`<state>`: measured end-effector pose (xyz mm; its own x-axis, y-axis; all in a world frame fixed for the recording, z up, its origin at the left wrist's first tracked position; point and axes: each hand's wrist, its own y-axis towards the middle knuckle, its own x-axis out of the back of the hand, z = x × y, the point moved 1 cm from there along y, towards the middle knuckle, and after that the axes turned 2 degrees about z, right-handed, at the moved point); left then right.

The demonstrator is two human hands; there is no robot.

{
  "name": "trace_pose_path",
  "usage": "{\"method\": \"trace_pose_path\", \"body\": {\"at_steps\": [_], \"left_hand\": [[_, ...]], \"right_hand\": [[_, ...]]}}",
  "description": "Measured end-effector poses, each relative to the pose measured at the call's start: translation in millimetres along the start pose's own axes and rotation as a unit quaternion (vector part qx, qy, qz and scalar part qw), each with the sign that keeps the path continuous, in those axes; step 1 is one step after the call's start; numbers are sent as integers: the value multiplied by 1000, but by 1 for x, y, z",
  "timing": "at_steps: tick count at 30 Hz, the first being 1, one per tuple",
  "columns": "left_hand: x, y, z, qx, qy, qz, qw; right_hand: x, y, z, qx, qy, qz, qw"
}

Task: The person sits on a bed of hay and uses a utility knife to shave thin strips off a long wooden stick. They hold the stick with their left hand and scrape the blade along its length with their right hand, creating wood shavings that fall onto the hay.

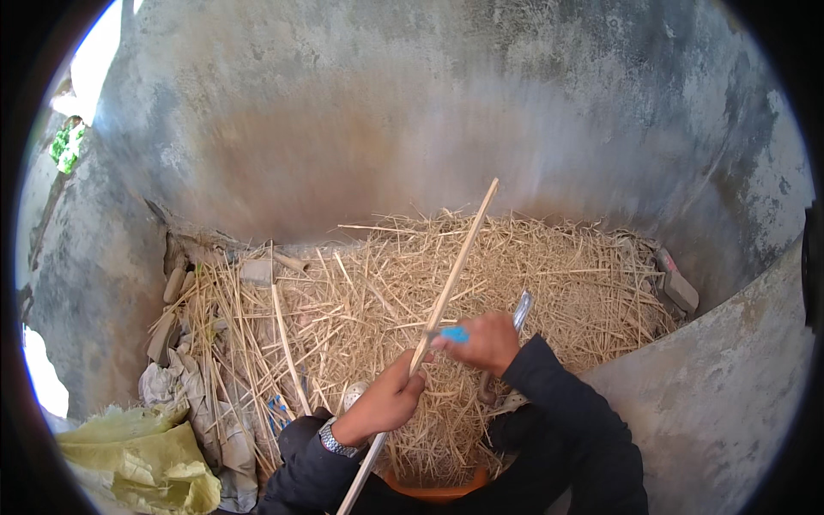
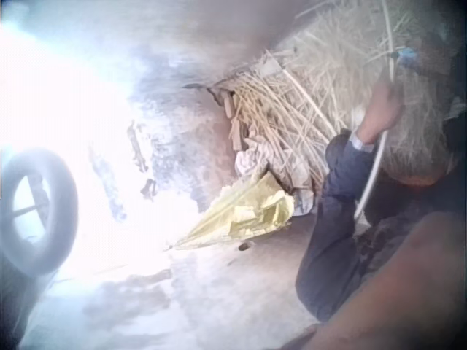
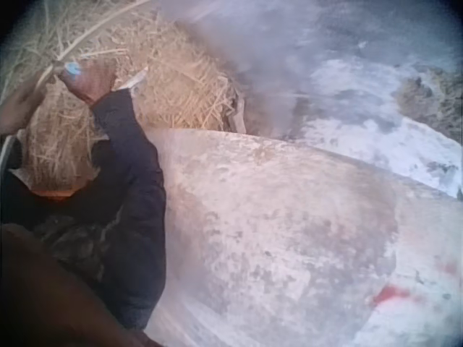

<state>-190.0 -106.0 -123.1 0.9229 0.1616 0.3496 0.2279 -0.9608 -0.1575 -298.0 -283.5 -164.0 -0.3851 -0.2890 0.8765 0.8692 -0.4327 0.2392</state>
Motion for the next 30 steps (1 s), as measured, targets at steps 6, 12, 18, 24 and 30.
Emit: {"method": "trace_pose_path", "body": {"at_steps": [6,12,18,24,30], "left_hand": [[-3,-4,2,4,12,6,1000],[-1,-7,2,2,28,27,999],[-5,-13,3,43,5,42,998],[-4,-19,-3,84,19,48,995],[-1,-28,7,72,13,41,997]], "right_hand": [[1,16,-35,-107,-14,17,994],[-4,11,-17,-72,-55,6,996],[-15,5,-28,-37,7,-23,999],[5,29,-57,-198,-22,21,980],[-8,4,-6,-59,8,-1,998]]}}
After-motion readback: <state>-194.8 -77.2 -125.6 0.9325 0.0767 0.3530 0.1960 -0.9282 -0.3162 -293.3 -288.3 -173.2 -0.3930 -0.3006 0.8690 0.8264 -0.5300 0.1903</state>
